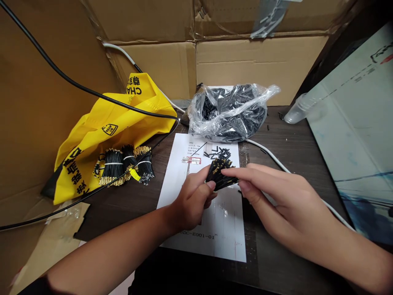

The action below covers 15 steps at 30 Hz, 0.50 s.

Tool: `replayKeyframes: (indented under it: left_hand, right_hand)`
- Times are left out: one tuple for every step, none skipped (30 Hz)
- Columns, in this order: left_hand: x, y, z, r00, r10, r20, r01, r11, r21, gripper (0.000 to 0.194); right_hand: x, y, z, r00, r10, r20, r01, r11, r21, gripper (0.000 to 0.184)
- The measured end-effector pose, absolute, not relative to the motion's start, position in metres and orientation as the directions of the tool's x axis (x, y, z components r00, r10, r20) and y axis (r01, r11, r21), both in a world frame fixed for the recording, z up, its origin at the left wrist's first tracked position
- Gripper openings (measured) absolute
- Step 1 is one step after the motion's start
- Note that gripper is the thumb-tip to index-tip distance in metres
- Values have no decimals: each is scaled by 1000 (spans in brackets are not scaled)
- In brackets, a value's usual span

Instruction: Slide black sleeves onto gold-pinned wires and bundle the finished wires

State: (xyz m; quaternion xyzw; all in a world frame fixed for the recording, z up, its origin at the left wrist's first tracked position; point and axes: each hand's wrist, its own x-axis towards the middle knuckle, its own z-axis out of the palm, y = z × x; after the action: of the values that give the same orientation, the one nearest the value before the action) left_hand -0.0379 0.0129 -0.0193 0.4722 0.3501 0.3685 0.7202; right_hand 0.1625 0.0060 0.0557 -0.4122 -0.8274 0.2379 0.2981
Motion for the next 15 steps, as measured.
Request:
replayKeyframes:
  left_hand:
    - [-38,13,-19,483,861,-159,-191,280,941,27]
    - [-38,13,-19,481,862,-160,-180,276,944,28]
    - [-38,12,-19,480,863,-159,-171,270,948,29]
    - [-38,12,-19,479,864,-157,-163,264,951,29]
    - [-38,13,-19,480,864,-152,-159,256,953,30]
    - [-38,13,-20,479,866,-146,-155,247,956,30]
    - [-38,13,-20,475,869,-140,-151,237,960,30]
    - [-38,13,-20,472,872,-131,-150,226,962,30]
    - [-38,14,-21,471,874,-117,-152,211,966,31]
    - [-38,14,-21,472,876,-101,-151,193,970,32]
    - [-38,14,-21,475,876,-84,-147,173,974,33]
    - [-38,15,-22,480,875,-67,-138,151,979,33]
    - [-39,15,-22,484,874,-50,-127,126,984,33]
    - [-39,15,-22,484,874,-35,-113,102,988,33]
    - [-39,16,-23,484,875,-23,-102,82,991,33]
  right_hand:
    - [162,6,56,-478,825,302,546,548,-634,33]
    - [162,6,56,-475,825,306,548,549,-631,33]
    - [161,6,56,-474,825,307,548,549,-631,32]
    - [161,6,56,-475,825,306,544,549,-634,32]
    - [161,6,55,-477,824,306,538,550,-639,32]
    - [161,6,55,-481,821,307,531,551,-644,32]
    - [162,7,55,-485,819,307,523,553,-648,32]
    - [162,7,54,-491,815,308,515,557,-652,32]
    - [163,7,54,-495,812,309,509,560,-654,32]
    - [163,6,53,-498,808,314,503,564,-655,32]
    - [164,6,53,-503,804,316,497,568,-655,33]
    - [165,6,52,-508,800,319,492,574,-655,34]
    - [165,5,52,-515,795,320,486,578,-655,35]
    - [166,5,52,-522,791,320,481,583,-655,36]
    - [166,5,51,-529,787,319,477,586,-654,37]
